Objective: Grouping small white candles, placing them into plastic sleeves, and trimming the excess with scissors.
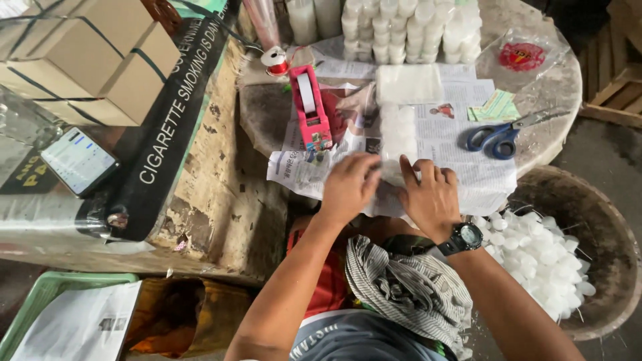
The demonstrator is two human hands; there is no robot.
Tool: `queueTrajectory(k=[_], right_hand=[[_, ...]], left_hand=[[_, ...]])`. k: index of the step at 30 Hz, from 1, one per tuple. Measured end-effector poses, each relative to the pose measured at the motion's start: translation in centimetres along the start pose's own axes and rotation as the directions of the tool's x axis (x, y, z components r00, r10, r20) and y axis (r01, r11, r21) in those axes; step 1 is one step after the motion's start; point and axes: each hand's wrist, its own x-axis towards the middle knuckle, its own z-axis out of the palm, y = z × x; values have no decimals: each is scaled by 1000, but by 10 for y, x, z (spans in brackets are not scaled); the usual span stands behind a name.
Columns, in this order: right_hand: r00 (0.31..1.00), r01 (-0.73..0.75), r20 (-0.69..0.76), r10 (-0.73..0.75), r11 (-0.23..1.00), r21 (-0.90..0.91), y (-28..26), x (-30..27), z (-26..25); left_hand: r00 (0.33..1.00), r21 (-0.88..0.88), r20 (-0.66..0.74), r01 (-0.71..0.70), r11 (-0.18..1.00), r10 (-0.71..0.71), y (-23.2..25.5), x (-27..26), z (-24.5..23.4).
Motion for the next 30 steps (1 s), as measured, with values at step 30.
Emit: queueTrajectory(k=[30], right_hand=[[967,-152,-147,209,933,327,-2,-6,21]], left_hand=[[438,-995,97,45,-86,-894,-129,37,-3]])
